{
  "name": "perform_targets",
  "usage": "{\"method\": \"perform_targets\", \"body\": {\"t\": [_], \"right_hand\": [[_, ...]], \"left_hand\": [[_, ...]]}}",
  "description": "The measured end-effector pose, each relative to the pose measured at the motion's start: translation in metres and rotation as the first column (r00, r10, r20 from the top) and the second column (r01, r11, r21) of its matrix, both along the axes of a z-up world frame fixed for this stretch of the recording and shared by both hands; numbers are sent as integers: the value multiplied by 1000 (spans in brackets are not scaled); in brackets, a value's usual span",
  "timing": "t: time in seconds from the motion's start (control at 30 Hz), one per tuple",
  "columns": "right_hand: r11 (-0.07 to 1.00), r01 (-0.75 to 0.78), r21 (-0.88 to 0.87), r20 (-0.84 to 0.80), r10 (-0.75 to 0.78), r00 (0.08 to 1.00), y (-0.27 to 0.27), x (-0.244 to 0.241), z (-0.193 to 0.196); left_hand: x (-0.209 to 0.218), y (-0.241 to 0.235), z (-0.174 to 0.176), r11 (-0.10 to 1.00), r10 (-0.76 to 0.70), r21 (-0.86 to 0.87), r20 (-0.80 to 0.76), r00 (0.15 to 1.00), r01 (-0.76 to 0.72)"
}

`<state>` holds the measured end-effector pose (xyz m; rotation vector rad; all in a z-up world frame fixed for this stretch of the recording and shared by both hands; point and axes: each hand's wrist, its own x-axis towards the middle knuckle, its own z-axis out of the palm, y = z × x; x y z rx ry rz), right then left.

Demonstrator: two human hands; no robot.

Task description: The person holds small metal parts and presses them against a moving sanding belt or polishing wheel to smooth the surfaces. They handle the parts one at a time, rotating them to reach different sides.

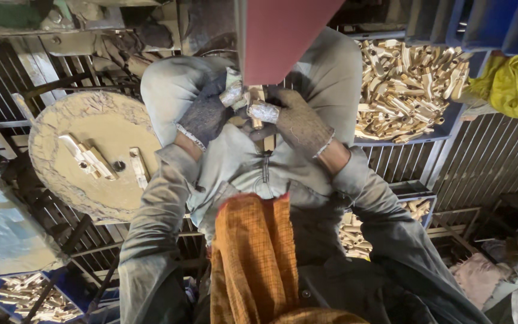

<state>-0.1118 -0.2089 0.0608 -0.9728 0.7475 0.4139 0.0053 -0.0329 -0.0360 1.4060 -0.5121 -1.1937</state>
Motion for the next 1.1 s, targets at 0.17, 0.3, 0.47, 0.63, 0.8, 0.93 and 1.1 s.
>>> {"method": "perform_targets", "body": {"t": [0.17,0.3,0.47,0.63,0.8,0.93,1.1], "right_hand": [[999,34,39,15,-34,999,-1,0,-10],[999,20,26,73,-22,997,-1,-10,-15],[752,-409,-518,108,531,840,17,-61,8],[579,-376,-723,147,662,735,27,-88,22],[594,-443,-672,114,674,730,28,-90,22],[697,-379,-609,254,624,739,25,-88,31],[900,-247,-358,398,386,832,27,-92,36]], "left_hand": [[-2,1,-3,999,1,38,-15,1000,-1],[-4,0,6,999,23,44,-64,998,-20],[-18,33,49,995,-79,-71,-55,995,75],[-25,51,102,967,-236,-67,134,962,247],[-26,49,128,963,-203,-216,-200,958,159],[-30,45,131,976,-156,-154,-16,988,152],[-40,51,100,970,77,-205,-252,965,-131]]}}
